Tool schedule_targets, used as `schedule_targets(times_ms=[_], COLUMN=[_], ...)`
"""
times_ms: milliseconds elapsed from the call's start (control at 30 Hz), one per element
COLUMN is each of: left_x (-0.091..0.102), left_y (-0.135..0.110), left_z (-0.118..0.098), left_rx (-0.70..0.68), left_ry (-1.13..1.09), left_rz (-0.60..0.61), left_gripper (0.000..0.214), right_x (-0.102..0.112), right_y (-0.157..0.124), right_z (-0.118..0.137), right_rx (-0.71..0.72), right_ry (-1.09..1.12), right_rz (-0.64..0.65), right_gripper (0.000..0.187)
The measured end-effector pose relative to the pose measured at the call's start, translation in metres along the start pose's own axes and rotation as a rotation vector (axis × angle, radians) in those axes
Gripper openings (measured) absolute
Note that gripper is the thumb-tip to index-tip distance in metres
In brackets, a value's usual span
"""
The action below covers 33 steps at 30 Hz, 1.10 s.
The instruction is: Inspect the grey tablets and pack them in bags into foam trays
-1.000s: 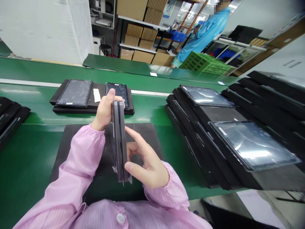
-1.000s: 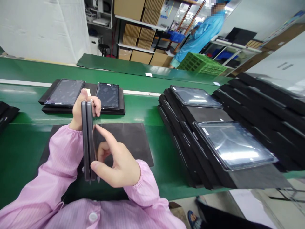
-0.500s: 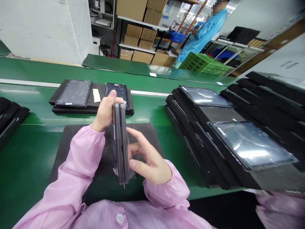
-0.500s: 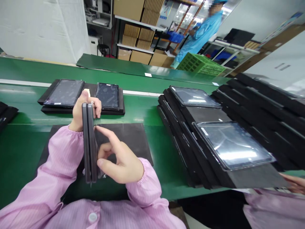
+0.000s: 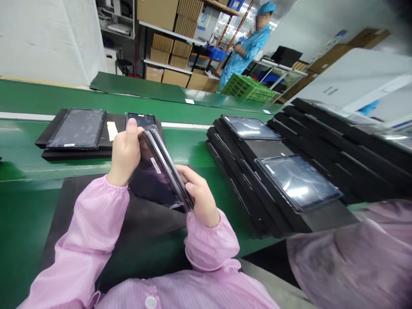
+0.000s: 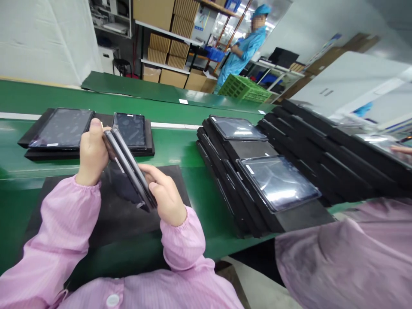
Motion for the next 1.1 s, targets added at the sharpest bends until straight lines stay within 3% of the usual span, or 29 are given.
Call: schedule_targets(times_ms=[267, 567, 733, 833, 967, 1100], left_x=[0.0, -0.002, -0.016, -0.028, -0.038, -0.04], left_y=[0.003, 0.007, 0.024, 0.035, 0.042, 0.042], left_z=[-0.005, 0.003, 0.018, 0.036, 0.051, 0.054], left_rx=[-0.061, -0.02, -0.019, 0.055, 0.119, 0.153], left_ry=[0.06, 0.131, 0.237, 0.258, 0.256, 0.266], left_rz=[-0.028, -0.046, -0.065, -0.047, -0.023, -0.002], left_gripper=[0.064, 0.061, 0.061, 0.062, 0.062, 0.062], right_x=[0.002, 0.012, 0.032, 0.042, 0.05, 0.053], right_y=[0.002, 0.01, 0.016, 0.019, 0.021, 0.024], right_z=[-0.003, 0.0, -0.005, -0.011, -0.018, -0.027], right_rx=[0.037, 0.097, 0.077, 0.031, -0.01, -0.03], right_ry=[0.015, -0.025, -0.132, -0.176, -0.182, -0.111], right_rz=[-0.072, -0.113, -0.255, -0.308, -0.319, -0.286], right_gripper=[0.043, 0.039, 0.039, 0.039, 0.038, 0.038])
Point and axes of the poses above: each hand's wrist, its own y-axis towards the middle knuckle, its own x-axis out of the back of the hand, z = x × y, the point moved 7 cm from there along y, towards the middle knuckle, and after that the axes turned 14 degrees about -y, right-handed, at the moved point
